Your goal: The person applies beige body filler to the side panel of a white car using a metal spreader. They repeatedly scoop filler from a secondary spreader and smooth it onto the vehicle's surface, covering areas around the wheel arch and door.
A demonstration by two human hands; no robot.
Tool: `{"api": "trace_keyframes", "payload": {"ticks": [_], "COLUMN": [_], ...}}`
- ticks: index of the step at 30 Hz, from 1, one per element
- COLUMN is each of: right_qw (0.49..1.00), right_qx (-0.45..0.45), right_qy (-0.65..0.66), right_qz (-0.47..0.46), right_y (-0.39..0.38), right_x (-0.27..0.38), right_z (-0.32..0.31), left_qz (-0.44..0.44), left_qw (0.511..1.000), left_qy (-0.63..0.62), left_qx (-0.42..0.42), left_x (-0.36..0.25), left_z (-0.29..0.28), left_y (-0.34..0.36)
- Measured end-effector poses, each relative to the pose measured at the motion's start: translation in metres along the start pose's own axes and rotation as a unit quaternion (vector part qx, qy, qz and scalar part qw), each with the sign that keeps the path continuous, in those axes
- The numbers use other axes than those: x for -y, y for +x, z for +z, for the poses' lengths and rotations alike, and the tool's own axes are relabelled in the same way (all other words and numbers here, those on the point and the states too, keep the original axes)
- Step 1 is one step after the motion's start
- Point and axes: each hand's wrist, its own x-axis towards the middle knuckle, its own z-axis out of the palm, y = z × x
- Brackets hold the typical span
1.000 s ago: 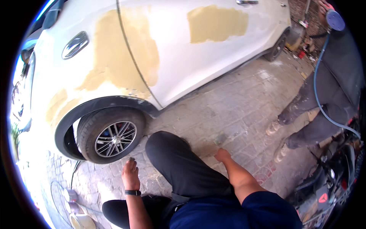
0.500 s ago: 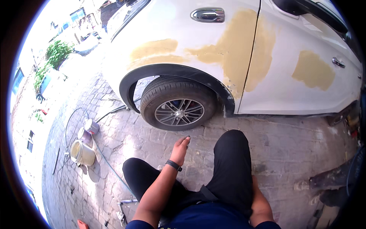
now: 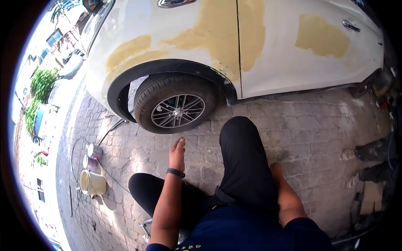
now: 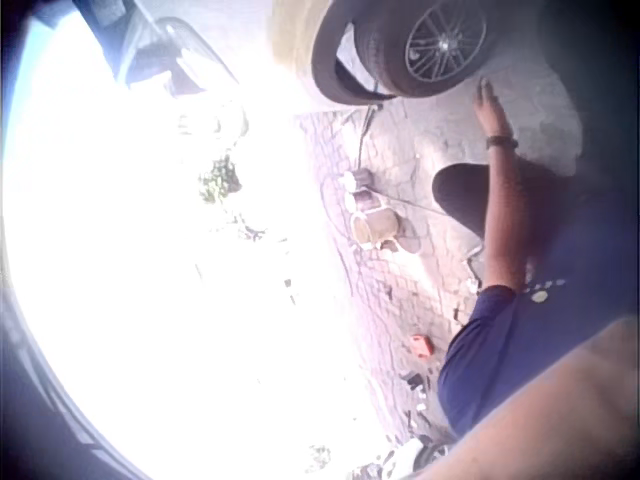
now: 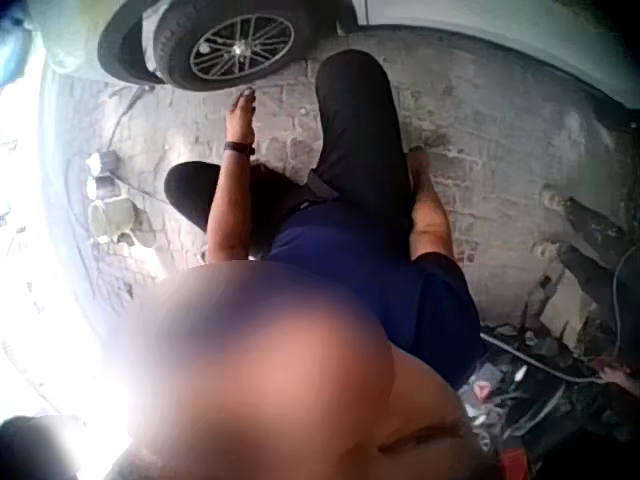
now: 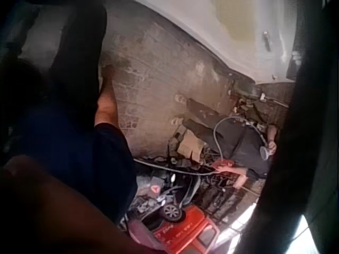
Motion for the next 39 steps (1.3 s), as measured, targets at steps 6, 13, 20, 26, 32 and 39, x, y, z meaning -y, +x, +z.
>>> {"api": "trace_keyframes", "payload": {"ticks": [6,13,20,26,32,39], "right_qw": [0.976,0.934,0.961,0.778,0.705,0.738], "right_qx": [0.081,-0.07,-0.16,-0.129,-0.095,0.205], "right_qy": [0.142,0.168,0.067,0.58,0.689,0.358], "right_qz": [0.142,0.309,0.217,0.204,-0.135,-0.534], "right_y": [-0.029,-0.033,-0.041,-0.002,0.018,-0.006], "right_x": [0.039,-0.055,-0.089,0.05,0.264,0.457], "right_z": [-0.086,-0.054,-0.039,-0.172,-0.376,-0.376], "left_qz": [-0.019,0.009,0.154,0.374,0.368,0.319], "left_qw": [0.999,0.998,0.987,0.875,0.715,0.721], "left_qy": [0.007,-0.043,-0.042,0.304,0.591,0.595], "left_qx": [0.024,0.038,0.013,-0.051,-0.065,0.155], "left_x": [-0.006,-0.013,-0.105,-0.158,-0.176,-0.172], "left_z": [0.004,-0.003,-0.003,-0.043,-0.091,-0.119], "left_y": [-0.004,-0.011,-0.069,-0.12,-0.139,-0.1]}}
